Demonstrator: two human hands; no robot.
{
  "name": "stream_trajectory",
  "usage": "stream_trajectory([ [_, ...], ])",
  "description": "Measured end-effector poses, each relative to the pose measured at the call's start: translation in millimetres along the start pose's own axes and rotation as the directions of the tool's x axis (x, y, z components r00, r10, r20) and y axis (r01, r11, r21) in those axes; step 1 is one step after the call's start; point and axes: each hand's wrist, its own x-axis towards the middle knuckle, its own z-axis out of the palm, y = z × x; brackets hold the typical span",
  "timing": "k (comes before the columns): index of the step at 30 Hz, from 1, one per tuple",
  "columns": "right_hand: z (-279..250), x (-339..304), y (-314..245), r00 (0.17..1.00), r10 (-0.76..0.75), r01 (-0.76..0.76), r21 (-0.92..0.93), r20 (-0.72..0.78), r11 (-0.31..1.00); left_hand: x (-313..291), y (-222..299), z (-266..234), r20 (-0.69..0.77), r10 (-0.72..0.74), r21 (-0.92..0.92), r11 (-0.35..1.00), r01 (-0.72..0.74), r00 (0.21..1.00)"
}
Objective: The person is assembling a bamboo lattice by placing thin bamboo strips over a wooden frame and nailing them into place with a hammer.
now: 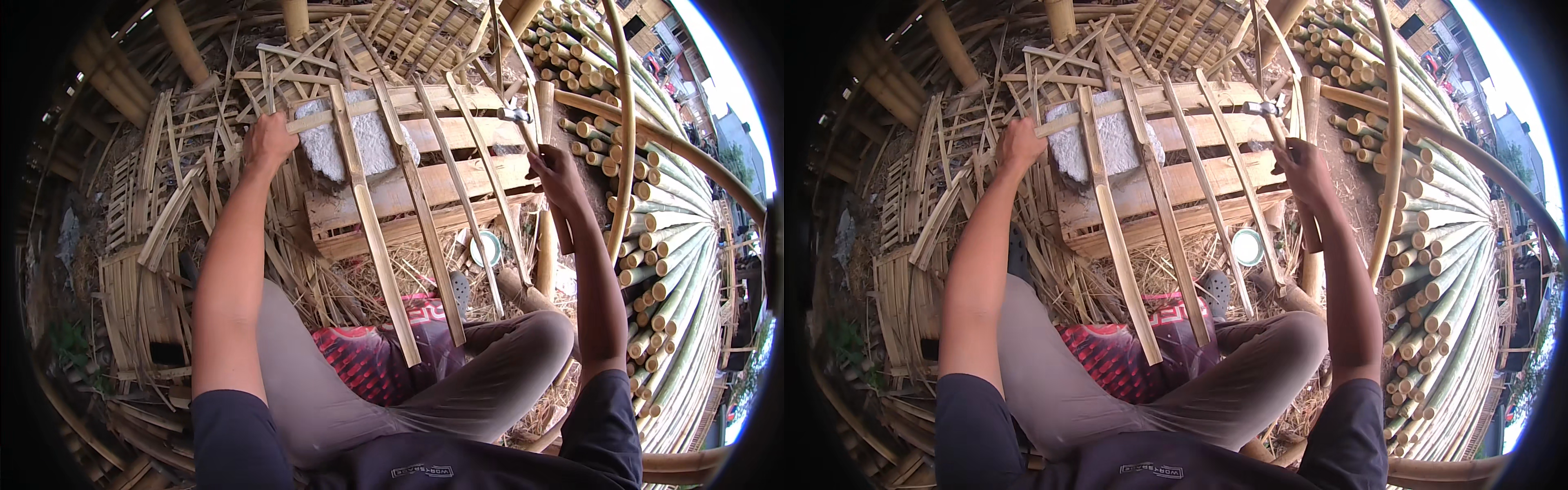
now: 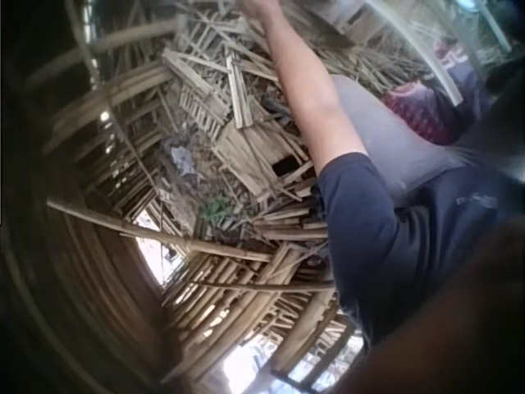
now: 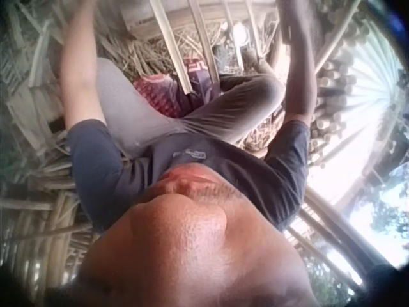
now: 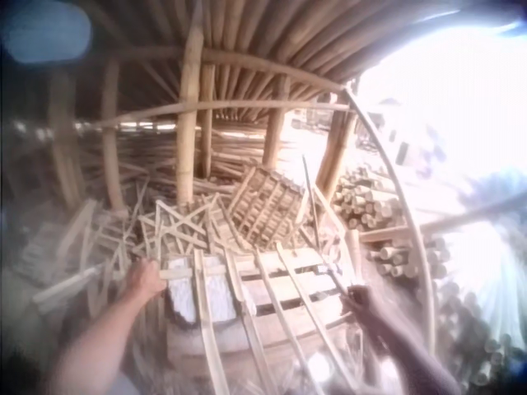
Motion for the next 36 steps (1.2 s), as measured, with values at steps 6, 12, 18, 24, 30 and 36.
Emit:
stream_trajectory([
  [6,13,49,-34,0.97,0.014,0.039,-0.212,0.242,0.977,-3,-2,-3,-0.005,0.027,-0.021,0.999,-0.027,1.0],
  [12,33,78,-44,0.941,0.01,0.11,-0.331,0.339,0.937,-6,-1,-5,-0.027,0.064,-0.083,0.994,-0.066,0.998],
  [18,23,92,-62,0.874,0.103,0.182,-0.517,0.474,0.836,-6,-1,-7,0.01,0.075,-0.042,0.996,-0.074,0.997],
  [24,26,105,-98,0.741,0.252,0.205,-0.568,0.622,0.797,-4,-8,-3,0.006,0.067,-0.135,0.989,-0.065,0.998],
  [30,47,127,-105,0.708,0.34,0.222,-0.653,0.619,0.724,-1,-5,-2,0.036,0.031,-0.085,0.996,-0.028,0.999],
  [36,61,139,-97,0.847,0.058,0.312,-0.582,0.529,0.751,-2,-7,-9,0.129,-0.058,-0.084,0.994,0.069,0.99],
])
